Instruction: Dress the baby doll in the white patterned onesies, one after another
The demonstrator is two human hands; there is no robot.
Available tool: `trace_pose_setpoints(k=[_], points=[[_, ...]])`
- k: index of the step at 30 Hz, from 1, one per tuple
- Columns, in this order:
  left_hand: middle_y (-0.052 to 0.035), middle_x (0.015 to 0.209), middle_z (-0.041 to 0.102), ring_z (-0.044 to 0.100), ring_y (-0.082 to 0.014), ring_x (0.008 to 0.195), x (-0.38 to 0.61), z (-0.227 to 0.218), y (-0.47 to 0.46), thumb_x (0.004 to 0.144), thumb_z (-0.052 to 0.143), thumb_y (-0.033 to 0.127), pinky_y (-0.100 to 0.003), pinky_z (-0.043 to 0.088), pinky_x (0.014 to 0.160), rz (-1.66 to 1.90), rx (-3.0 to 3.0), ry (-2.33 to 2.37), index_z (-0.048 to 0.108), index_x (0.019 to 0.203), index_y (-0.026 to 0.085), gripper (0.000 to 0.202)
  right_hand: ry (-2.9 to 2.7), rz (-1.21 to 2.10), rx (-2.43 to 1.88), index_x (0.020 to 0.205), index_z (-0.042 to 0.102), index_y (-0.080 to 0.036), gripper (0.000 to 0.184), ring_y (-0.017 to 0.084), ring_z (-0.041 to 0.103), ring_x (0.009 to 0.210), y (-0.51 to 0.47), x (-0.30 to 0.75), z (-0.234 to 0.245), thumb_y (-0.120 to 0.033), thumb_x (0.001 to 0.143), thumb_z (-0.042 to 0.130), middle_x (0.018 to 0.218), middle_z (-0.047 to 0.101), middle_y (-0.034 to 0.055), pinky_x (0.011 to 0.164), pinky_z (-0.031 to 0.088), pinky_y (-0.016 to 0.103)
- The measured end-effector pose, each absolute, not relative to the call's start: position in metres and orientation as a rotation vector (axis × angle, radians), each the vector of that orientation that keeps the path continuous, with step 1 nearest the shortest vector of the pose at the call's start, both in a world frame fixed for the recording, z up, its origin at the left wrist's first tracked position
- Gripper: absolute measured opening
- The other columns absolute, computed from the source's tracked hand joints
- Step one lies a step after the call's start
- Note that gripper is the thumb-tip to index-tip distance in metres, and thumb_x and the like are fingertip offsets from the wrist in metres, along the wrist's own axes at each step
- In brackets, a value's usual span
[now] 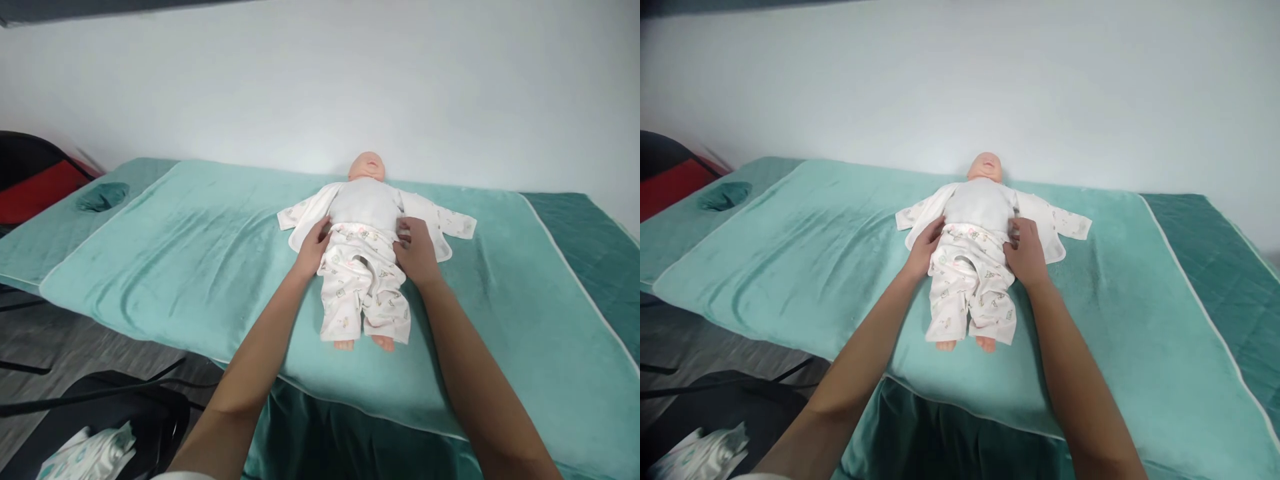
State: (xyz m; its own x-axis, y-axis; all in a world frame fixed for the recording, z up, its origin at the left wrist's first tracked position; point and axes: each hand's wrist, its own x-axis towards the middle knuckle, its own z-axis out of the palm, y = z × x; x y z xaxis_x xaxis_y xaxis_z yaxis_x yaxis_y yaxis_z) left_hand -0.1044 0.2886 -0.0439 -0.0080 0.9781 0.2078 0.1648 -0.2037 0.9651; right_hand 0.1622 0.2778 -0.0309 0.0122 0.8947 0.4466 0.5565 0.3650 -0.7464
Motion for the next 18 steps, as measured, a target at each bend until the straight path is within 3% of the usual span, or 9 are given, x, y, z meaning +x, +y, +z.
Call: trace_pose_setpoints(k=[3,6,9,12,15,18], points=[[-0.0103,0.143,0.062,0.059,-0.0251,0.130,-0.103,-0.040,0.290,0.093,0.058,0.039,-0.044,0.045,0.115,1.325,1.698,1.268,0.061,0.137,0.023,0.047,-1.797,0.372,-1.315,0.123,0.061,-0.020,0.045,0.027,0.063,0.107,0.278,0.162,-0.027,-0.020,0.078,0.051,0.124,0.063,0.0131,0.097,0.053,0.045],[-0.0101,0.131,0.069,0.062,-0.0252,0.123,-0.103,-0.029,0.297,0.095,0.054,0.032,-0.043,0.046,0.111,1.273,1.932,1.266,0.069,0.124,0.022,0.035,-1.788,0.358,-1.387,0.120,0.066,-0.018,0.042,0.030,0.065,0.104,0.283,0.161,-0.023,-0.024,0.081,0.049,0.115,0.070,0.0126,0.095,0.052,0.046],[-0.0097,0.124,0.071,0.064,-0.0243,0.116,-0.105,-0.022,0.305,0.093,0.054,0.030,-0.041,0.048,0.107,1.217,2.012,1.186,0.072,0.113,0.021,0.028,-1.738,0.408,-1.483,0.112,0.070,-0.018,0.038,0.027,0.066,0.089,0.291,0.162,-0.015,-0.028,0.082,0.048,0.096,0.073,0.0087,0.087,0.051,0.042],[-0.0093,0.126,0.070,0.065,-0.0228,0.116,-0.109,-0.024,0.310,0.090,0.059,0.030,-0.040,0.049,0.105,1.171,1.856,1.108,0.068,0.113,0.021,0.026,-1.700,0.501,-1.544,0.100,0.072,-0.020,0.032,0.023,0.062,0.080,0.300,0.166,-0.006,-0.031,0.081,0.048,0.083,0.071,0.0040,0.078,0.048,0.036],[-0.0103,0.135,0.064,0.061,-0.0239,0.126,-0.115,-0.029,0.307,0.088,0.064,0.032,-0.039,0.049,0.106,1.164,1.728,1.091,0.065,0.107,0.021,0.023,-1.670,0.619,-1.496,0.087,0.070,-0.020,0.025,0.021,0.060,0.082,0.305,0.167,-0.003,-0.031,0.080,0.049,0.082,0.069,0.0022,0.076,0.046,0.032],[-0.0115,0.139,0.061,0.057,-0.0251,0.131,-0.119,-0.030,0.303,0.087,0.065,0.034,-0.041,0.047,0.109,1.163,1.800,1.089,0.067,0.097,0.021,0.016,-1.535,0.664,-1.457,0.087,0.065,-0.020,0.020,0.019,0.057,0.078,0.305,0.162,-0.011,-0.032,0.077,0.051,0.080,0.065,0.0016,0.074,0.046,0.031]])
